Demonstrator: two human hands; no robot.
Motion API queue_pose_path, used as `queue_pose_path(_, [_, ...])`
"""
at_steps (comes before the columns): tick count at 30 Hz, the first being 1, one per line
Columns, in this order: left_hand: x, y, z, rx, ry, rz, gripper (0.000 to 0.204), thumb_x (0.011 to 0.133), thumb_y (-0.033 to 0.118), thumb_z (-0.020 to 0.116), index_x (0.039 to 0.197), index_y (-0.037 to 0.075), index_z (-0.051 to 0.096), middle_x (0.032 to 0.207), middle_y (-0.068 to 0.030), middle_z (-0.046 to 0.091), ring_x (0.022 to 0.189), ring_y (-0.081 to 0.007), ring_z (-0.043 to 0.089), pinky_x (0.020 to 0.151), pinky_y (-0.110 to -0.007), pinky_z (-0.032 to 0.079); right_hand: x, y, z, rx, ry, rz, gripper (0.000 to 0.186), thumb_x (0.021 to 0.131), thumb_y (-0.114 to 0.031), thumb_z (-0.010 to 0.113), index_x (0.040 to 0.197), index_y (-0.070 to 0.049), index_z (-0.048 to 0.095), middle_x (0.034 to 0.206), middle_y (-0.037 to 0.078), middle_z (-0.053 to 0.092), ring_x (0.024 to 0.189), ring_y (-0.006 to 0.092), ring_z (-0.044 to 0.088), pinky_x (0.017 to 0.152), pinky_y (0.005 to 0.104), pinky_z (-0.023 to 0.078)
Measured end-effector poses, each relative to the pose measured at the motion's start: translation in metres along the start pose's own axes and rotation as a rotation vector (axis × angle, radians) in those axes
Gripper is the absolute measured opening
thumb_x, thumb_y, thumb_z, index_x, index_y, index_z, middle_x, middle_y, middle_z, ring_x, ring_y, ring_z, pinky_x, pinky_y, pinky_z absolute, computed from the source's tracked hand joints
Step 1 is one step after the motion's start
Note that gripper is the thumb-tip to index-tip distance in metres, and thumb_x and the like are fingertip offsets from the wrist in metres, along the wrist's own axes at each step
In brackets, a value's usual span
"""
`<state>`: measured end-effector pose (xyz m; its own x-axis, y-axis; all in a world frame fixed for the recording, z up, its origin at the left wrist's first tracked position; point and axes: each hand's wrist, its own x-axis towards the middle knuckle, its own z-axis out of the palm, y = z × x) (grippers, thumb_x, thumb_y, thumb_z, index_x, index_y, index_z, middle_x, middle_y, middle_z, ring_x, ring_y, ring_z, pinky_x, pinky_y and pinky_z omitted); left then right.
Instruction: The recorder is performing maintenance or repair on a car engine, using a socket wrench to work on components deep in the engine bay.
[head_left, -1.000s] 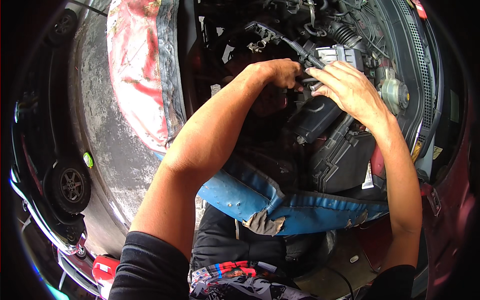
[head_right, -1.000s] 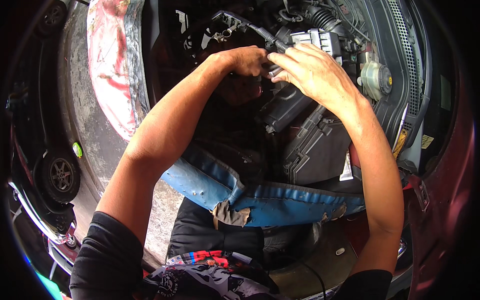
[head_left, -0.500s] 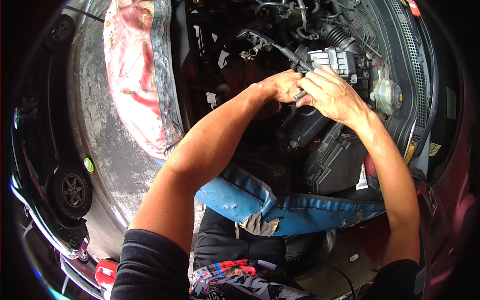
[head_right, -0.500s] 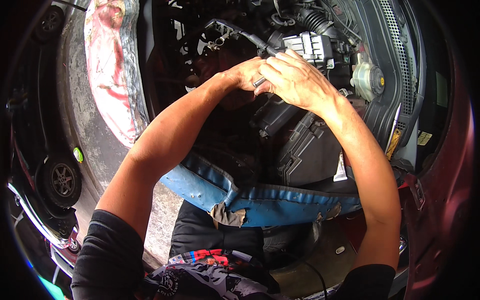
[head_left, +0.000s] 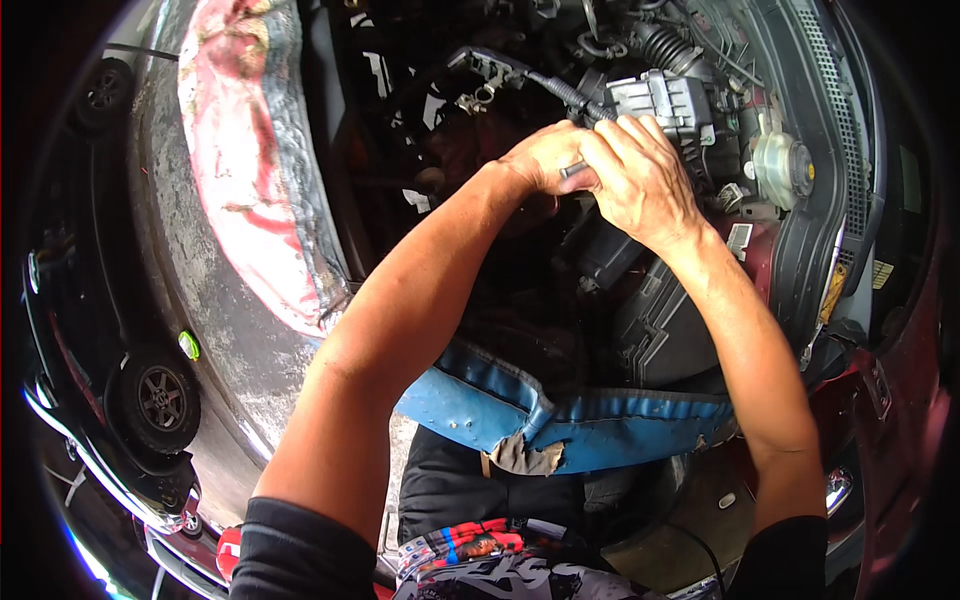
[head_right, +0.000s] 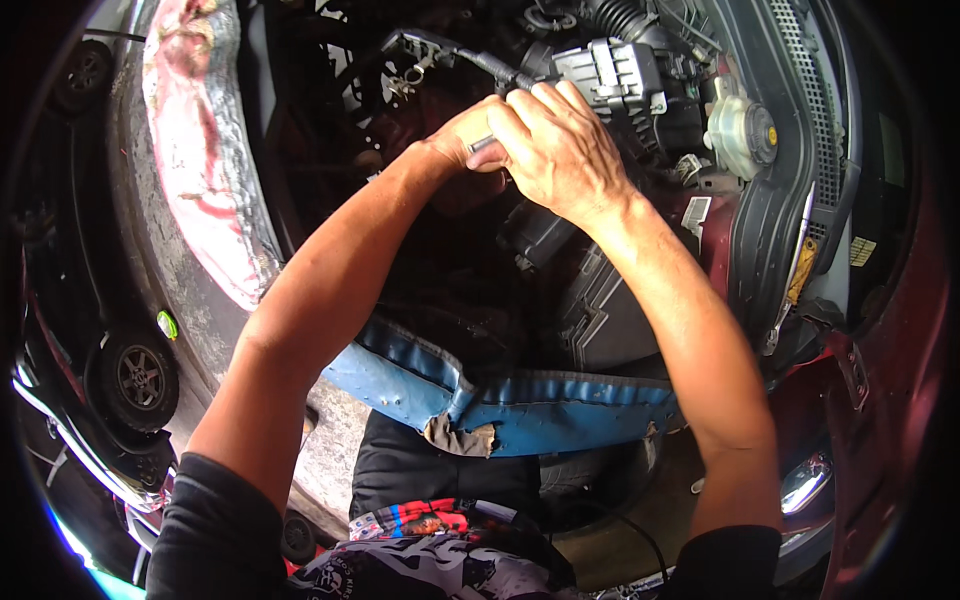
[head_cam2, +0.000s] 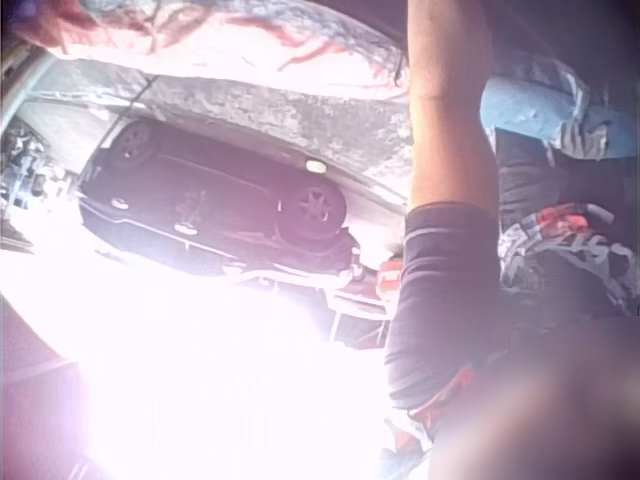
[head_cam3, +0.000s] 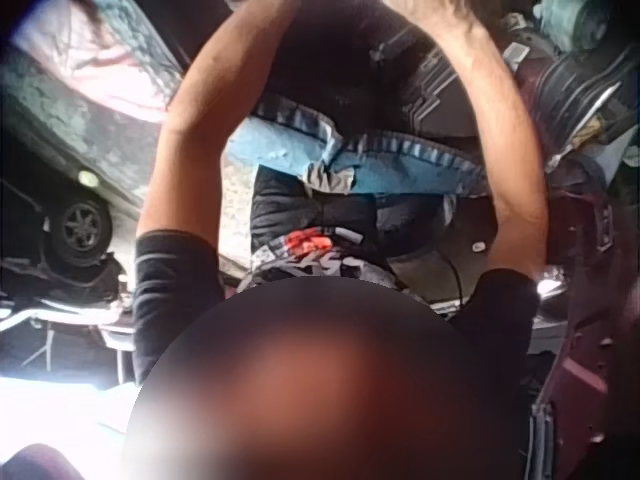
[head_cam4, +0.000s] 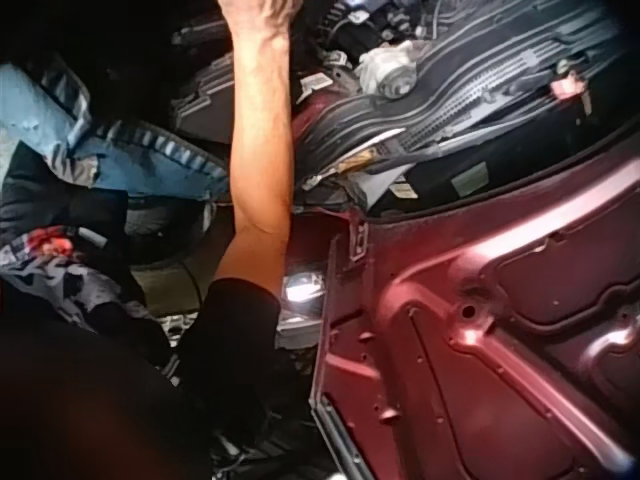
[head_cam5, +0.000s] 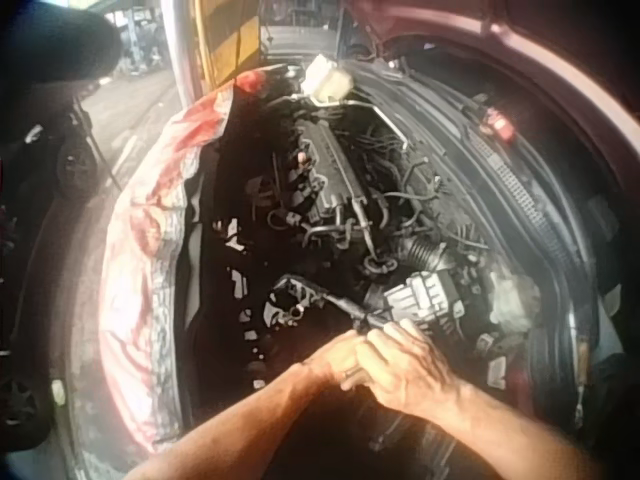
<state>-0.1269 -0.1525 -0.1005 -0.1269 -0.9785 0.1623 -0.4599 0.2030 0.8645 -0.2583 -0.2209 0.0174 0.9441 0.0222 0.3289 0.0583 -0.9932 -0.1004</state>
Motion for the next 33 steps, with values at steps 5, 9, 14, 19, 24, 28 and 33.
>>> queue_pose_path(5, [-0.006,-0.025,-0.013,0.153,-0.278,-0.139,0.024,0.073,0.024,0.076,0.092,0.011,0.07,0.084,-0.0132,0.071,0.084,-0.037,0.066,0.072,-0.043,0.052,0.006,0.011,-0.014,0.101,-0.21,-0.104,0.024,0.083,-0.025,0.067,0.088,-0.006,0.054,0.082,0.007,0.052,0.081,0.025,0.054,0.077,0.0376,0.043])
queue_pose_path(9, [0.004,0.009,-0.018,0.192,-0.474,-0.212,0.028,0.073,0.014,0.072,0.098,0.004,0.067,0.092,-0.0169,0.071,0.09,-0.0348,0.068,0.076,-0.042,0.053,0.001,0.011,-0.04,0.075,-0.233,-0.182,0.027,0.085,-0.03,0.066,0.089,-0.006,0.054,0.082,0.007,0.051,0.081,0.025,0.053,0.078,0.038,0.042])
queue_pose_path(14, [0.001,0.02,-0.028,0.161,-0.488,-0.316,0.024,0.076,0.012,0.067,0.097,-0.001,0.066,0.091,-0.0205,0.07,0.091,-0.036,0.068,0.076,-0.043,0.052,0.0,0.012,-0.039,0.138,-0.257,-0.09,0.022,0.086,-0.023,0.065,0.09,-0.004,0.054,0.084,0.008,0.052,0.083,0.0264,0.053,0.078,0.038,0.042])
queue_pose_path(19, [0.003,0.016,-0.018,0.139,-0.492,-0.398,0.029,0.082,0.017,0.068,0.107,0.003,0.066,0.092,-0.0202,0.07,0.094,-0.0366,0.067,0.079,-0.045,0.051,-0.009,0.019,-0.034,0.132,-0.266,-0.075,0.015,0.084,-0.013,0.065,0.093,-0.004,0.056,0.084,0.008,0.052,0.084,0.0277,0.053,0.079,0.0389,0.044])
queue_pose_path(24, [-0.001,0.002,-0.012,0.355,-0.546,-0.153,0.03,0.085,0.021,0.061,0.112,0.007,0.068,0.1,-0.0185,0.068,0.098,-0.0362,0.064,0.084,-0.043,0.051,-0.01,0.02,-0.044,0.051,-0.324,-0.141,0.018,0.077,-0.009,0.063,0.094,-0.005,0.059,0.085,0.009,0.053,0.087,0.0278,0.055,0.087,0.0394,0.046])
queue_pose_path(28, [0.0,-0.005,-0.007,0.668,-0.673,0.113,0.033,0.088,0.026,0.052,0.113,0.014,0.07,0.105,-0.0149,0.064,0.099,-0.033,0.061,0.086,-0.039,0.051,-0.004,0.014,-0.054,-0.036,-0.324,-0.342,0.019,0.075,-0.009,0.061,0.093,-0.006,0.063,0.095,0.009,0.059,0.106,0.0271,0.058,0.105,0.0389,0.043])
queue_pose_path(33, [0.005,-0.016,0.0,0.802,-0.788,0.213,0.03,0.087,0.026,0.053,0.109,0.016,0.071,0.105,-0.0121,0.065,0.099,-0.0291,0.062,0.083,-0.039,0.051,-0.001,0.018,-0.056,-0.078,-0.352,-0.398,0.016,0.076,-0.011,0.062,0.091,-0.007,0.064,0.095,0.009,0.062,0.108,0.0258,0.061,0.114,0.04,0.037])
